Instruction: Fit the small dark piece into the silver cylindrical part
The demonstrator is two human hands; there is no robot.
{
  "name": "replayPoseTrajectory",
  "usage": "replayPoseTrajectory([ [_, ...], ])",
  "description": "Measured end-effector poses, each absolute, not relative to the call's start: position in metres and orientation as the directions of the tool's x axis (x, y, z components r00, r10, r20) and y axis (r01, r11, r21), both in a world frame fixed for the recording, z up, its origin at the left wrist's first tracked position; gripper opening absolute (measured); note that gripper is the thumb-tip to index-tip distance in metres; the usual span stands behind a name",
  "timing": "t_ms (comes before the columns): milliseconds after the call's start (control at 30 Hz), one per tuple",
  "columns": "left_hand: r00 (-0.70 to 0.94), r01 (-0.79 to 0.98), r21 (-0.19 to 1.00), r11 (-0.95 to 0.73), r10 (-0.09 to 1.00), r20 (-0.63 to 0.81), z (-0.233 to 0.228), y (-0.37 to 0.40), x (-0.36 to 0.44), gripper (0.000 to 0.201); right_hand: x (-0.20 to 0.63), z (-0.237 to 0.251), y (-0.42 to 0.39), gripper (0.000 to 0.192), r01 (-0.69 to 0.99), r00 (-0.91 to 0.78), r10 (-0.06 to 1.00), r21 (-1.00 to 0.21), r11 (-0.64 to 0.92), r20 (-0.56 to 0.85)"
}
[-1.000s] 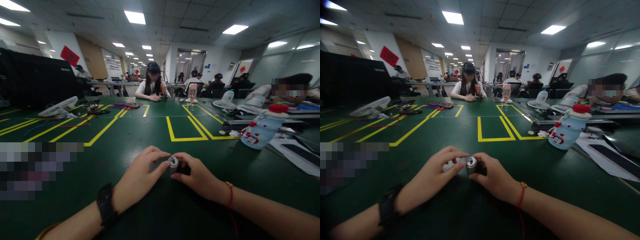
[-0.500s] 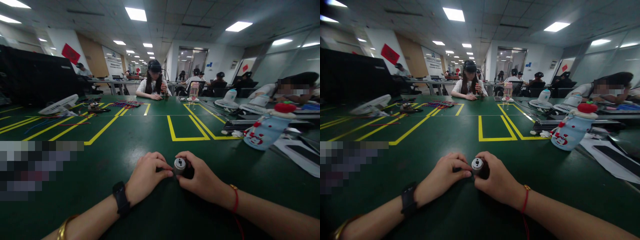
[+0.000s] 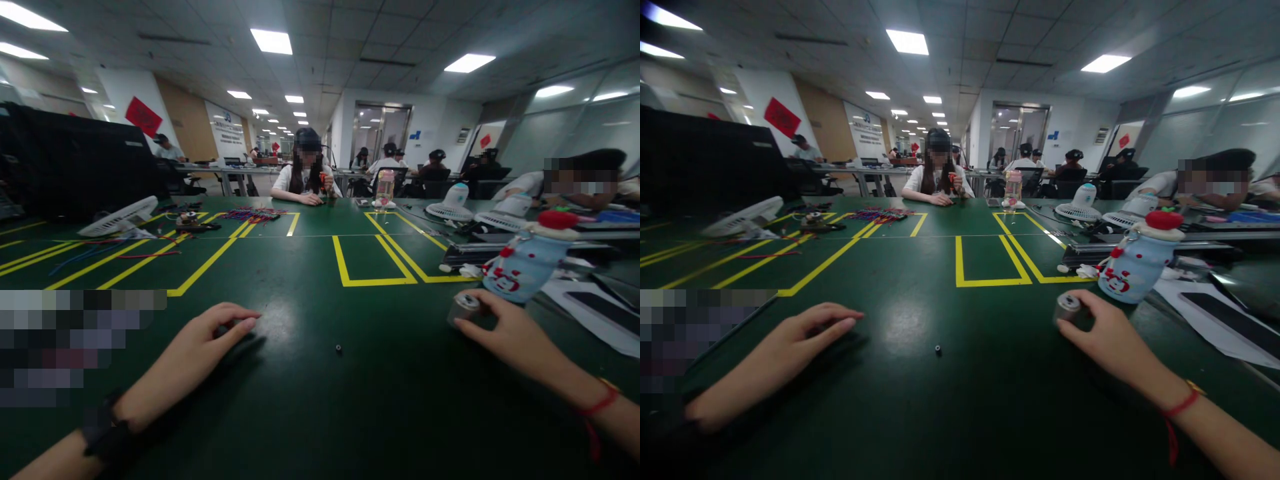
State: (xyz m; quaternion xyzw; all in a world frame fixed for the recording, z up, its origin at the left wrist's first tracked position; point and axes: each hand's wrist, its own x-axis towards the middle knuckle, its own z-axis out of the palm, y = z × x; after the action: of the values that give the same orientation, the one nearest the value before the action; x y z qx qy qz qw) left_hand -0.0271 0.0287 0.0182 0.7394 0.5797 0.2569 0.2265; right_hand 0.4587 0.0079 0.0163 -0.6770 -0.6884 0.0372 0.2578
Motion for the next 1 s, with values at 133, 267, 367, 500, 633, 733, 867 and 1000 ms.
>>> replayPoseTrajectory([
  [133, 0.067, 0.761, 0.644, -0.077, 0.997, 0.041, 0.012, 0.03, -0.054, 0.041, 0.521, 0.003, 0.001, 0.055, 0.948, 0.112, 0.951, -0.319, -0.014, 0.289],
  [267, 0.06, 0.762, 0.644, -0.063, 0.998, 0.027, 0.007, 0.032, -0.051, 0.042, 0.494, 0.013, -0.003, 0.073, 0.993, 0.061, 0.861, -0.118, -0.001, 0.506],
  [367, 0.065, 0.772, 0.631, -0.072, 0.997, 0.034, 0.003, 0.034, -0.047, 0.041, 0.421, 0.026, -0.004, 0.054, 0.964, -0.189, 0.815, -0.055, 0.261, 0.549],
  [500, 0.106, 0.779, 0.618, -0.109, 0.993, 0.043, 0.002, 0.033, -0.047, 0.04, 0.316, 0.026, 0.001, 0.039, 0.791, -0.501, 0.798, -0.197, 0.58, 0.335],
  [633, 0.112, 0.781, 0.613, -0.12, 0.992, 0.051, 0.006, 0.03, -0.049, 0.039, 0.282, 0.018, 0.011, 0.021, 0.697, -0.623, 0.734, -0.235, 0.678, 0.269],
  [733, 0.12, 0.771, 0.623, -0.13, 0.991, 0.058, 0.008, 0.028, -0.049, 0.038, 0.317, 0.031, 0.017, 0.023, 0.747, -0.551, 0.771, -0.222, 0.627, 0.32],
  [867, 0.135, 0.761, 0.633, -0.142, 0.989, 0.059, 0.006, 0.028, -0.047, 0.036, 0.407, 0.059, 0.015, 0.027, 0.914, -0.275, 0.877, -0.177, 0.366, 0.394],
  [1000, 0.146, 0.766, 0.625, -0.151, 0.987, 0.06, 0.006, 0.028, -0.044, 0.036, 0.478, 0.065, -0.001, 0.03, 0.979, 0.114, 0.947, -0.195, -0.056, 0.302],
])
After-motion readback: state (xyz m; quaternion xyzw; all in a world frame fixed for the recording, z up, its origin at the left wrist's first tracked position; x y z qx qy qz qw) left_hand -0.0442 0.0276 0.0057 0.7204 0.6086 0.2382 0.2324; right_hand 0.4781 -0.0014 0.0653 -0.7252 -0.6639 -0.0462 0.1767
